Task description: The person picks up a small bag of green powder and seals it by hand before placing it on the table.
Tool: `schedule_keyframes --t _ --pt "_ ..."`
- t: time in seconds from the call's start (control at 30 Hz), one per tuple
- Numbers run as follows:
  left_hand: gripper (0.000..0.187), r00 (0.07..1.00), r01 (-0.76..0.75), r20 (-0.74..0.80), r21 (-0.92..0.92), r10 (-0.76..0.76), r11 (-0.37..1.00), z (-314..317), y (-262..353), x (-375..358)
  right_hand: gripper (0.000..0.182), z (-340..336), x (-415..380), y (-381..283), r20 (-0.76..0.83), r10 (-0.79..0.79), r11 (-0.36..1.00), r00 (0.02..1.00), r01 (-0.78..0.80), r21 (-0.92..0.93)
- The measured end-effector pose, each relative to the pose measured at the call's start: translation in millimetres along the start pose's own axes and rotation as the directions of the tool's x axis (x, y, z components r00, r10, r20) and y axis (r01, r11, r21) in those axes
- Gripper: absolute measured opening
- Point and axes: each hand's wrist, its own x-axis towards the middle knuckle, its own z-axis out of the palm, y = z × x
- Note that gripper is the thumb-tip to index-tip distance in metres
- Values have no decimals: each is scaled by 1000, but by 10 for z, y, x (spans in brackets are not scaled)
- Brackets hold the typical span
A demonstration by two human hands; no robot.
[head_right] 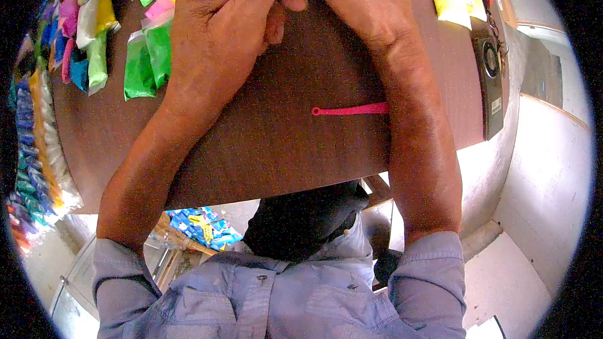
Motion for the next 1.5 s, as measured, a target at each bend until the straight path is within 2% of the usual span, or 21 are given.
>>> schedule_keyframes --t 0.13,0.2,0.27,0.3,0.4,0.47,0.57,0.7,0.77,0.8,0.83,0.87,0.9,1.03,1.07,1.13,1.2,1.27,1.3,1.5 --pt "33 1000 -13 -14 -30 12 999 73 131 -32 24 -104 24 -73 85 57 998 995 -56 -14" --pt "35 999 8 -36 -54 -10 998 77 205 -40 23 -82 52 -25 6 -16 997 1000 15 78" --pt "39 993 118 9 -50 -118 992 28 219 -43 23 -130 54 -16 48 -74 996 996 71 63" --pt "39 993 119 9 -51 -118 992 31 212 -42 22 -160 56 -14 91 -131 991 987 127 49" --pt "42 999 47 -9 -18 -47 999 34 216 -44 22 -193 80 -6 144 -172 985 975 171 19" --pt "40 991 131 2 -49 -131 990 28 281 -60 22 -125 48 -24 100 -120 993 988 121 -3" --pt "38 996 71 -53 -54 -74 996 80 265 -69 21 -98 36 -52 44 -49 999 998 50 -15" --pt "36 990 127 -66 -9 -128 992 57 222 -39 19 -125 47 -27 21 -27 999 999 28 -31" --pt "36 996 87 25 -5 -87 996 -12 231 -49 20 -123 60 -29 10 -17 1000 1000 17 -14" --pt "36 996 88 25 -5 -88 996 -7 151 -26 20 -124 65 -30 0 -7 1000 1000 7 4" --pt "35 1000 25 -3 3 -25 1000 8 29 19 20 -130 64 -23 0 -6 1000 1000 6 4" --pt "35 999 -37 -30 14 37 999 17 -74 39 20 -140 59 -12 18 -17 999 1000 16 31" --pt "35 999 -36 -30 13 37 999 42 -7 23 20 -145 54 -7 36 -27 998 999 25 59" --pt "37 992 84 -86 -71 -90 994 105 227 1 20 -111 31 -3 25 -10 998 1000 8 62" --pt "38 984 144 -94 -78 -151 987 108 242 7 20 -118 40 46 56 -72 997 996 69 44" --pt "39 992 96 -79 -73 -101 993 82 201 -18 21 -113 38 32 88 -132 991 987 130 29" --pt "39 997 47 -63 -69 -51 996 65 187 -29 22 -131 20 -63 159 -36 997 987 25 70" --pt "37 998 26 -56 -53 -29 998 60 188 -32 22 -162 34 -66 186 -69 997 980 63 36" --pt "37 998 27 -56 -53 -30 998 62 194 -36 23 -169 37 -65 213 -101 995 972 103 4" --pt "33 989 108 -96 -58 -114 992 95 200 -11 22 -155 34 -54 196 -92 996 976 86 39"
